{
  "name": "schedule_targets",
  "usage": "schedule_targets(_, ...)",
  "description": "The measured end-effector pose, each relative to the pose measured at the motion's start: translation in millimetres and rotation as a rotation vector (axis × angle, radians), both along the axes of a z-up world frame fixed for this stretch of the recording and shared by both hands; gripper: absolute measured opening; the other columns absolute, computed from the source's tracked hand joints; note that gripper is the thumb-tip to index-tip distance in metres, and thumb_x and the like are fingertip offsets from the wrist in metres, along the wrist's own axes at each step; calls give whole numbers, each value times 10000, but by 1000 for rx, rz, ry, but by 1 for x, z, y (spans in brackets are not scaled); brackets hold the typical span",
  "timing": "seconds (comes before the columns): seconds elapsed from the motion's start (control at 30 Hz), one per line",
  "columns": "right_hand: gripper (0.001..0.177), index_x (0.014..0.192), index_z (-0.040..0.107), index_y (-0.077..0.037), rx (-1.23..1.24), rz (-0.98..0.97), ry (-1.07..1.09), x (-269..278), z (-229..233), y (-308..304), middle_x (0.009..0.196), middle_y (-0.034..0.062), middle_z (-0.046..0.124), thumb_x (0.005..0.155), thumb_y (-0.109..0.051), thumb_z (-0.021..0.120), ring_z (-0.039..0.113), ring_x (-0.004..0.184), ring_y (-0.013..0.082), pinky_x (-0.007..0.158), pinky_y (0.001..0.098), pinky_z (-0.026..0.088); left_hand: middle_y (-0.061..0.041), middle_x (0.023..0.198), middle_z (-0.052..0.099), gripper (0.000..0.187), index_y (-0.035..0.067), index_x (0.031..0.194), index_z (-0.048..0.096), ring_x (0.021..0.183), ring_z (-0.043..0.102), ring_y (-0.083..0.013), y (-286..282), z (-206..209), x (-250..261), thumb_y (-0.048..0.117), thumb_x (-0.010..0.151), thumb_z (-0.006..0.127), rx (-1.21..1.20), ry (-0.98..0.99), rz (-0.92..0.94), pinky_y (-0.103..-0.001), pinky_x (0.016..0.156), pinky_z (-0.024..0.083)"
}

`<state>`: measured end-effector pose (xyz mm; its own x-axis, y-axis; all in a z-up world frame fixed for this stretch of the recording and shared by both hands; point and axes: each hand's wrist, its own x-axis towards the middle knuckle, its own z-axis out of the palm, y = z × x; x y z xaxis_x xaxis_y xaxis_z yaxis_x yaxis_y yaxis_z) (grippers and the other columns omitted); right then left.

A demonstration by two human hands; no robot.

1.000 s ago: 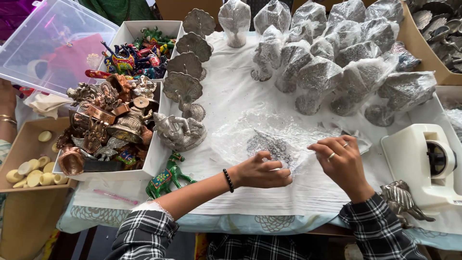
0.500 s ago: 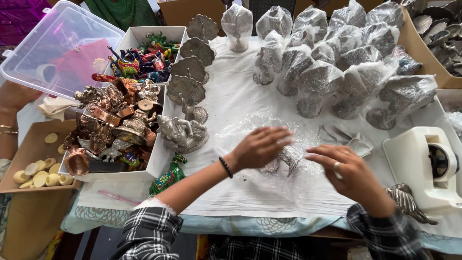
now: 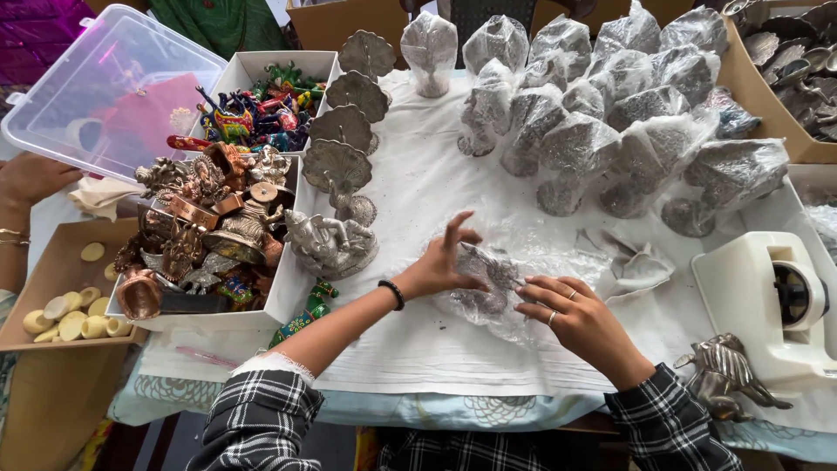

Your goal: The person cleans a silver peacock-shaped decorative item with a white cloth, then wraps it in bubble wrap and secures it with tape. They place the wrapped item on the table among other wrapped items and proceed to pick up another silver peacock decoration to clean and wrap.

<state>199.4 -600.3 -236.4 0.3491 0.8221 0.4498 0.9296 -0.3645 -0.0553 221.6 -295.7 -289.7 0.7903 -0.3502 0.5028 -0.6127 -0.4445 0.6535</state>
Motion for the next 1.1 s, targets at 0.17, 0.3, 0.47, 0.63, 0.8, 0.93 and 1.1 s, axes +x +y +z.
schedule_targets(0.17,282,1032,759,-165,77,6,1,5,-4,2,1237,-18,711,793,-46,668,590,1291,204,1162,482,406,-114,1430,612,1154,238,1581,239,1461,384,-369,4,1,-9,697,699,824,358,138,216,-565,1105,206)
schedule_targets(0.3,259,1054,744,-127,73,92,-42,16,-2,-1,1217,4,707,803,-96,688,603,1264,231,1157,486,432,-117,1473,595,1112,244,1558,284,1469,330,-425,15,9,-7,716,704,816,407,178,171,-550,1114,162)
schedule_targets(0.47,168,982,730,-116,411,30,109,21,-10,-8,1131,32,742,854,-13,695,718,1152,226,963,335,594,-155,1385,674,957,252,1557,317,1343,575,-317,17,56,-9,835,804,415,374,678,144,-479,1177,269)
schedule_targets(0.63,146,1052,759,-26,886,-163,697,33,-45,-12,1050,86,771,950,32,673,744,925,169,815,311,611,-137,1500,504,937,161,1557,369,1395,484,-293,42,65,6,834,908,303,-70,830,-105,-454,1115,392)
schedule_targets(0.8,146,1147,689,17,1405,-42,1508,44,-75,10,1031,108,720,1042,-31,598,705,905,208,855,379,611,-311,1278,617,1008,140,1607,329,1116,593,-360,67,119,15,861,904,276,-576,1054,-254,-468,968,453)
schedule_targets(0.93,257,1195,637,-48,1516,-152,1953,59,-112,27,1086,61,719,957,-18,546,705,976,180,942,349,609,-289,1352,495,1104,175,1681,205,1222,522,-321,72,119,21,896,865,386,-811,885,-190,-485,1026,440)
schedule_targets(1.1,179,1189,613,-67,1524,-224,2001,74,-172,26,1137,69,707,1016,-43,570,681,1026,171,944,306,576,-247,1557,405,1235,240,1611,3,1408,465,-443,50,92,3,890,684,495,-979,985,18,-620,1094,407)
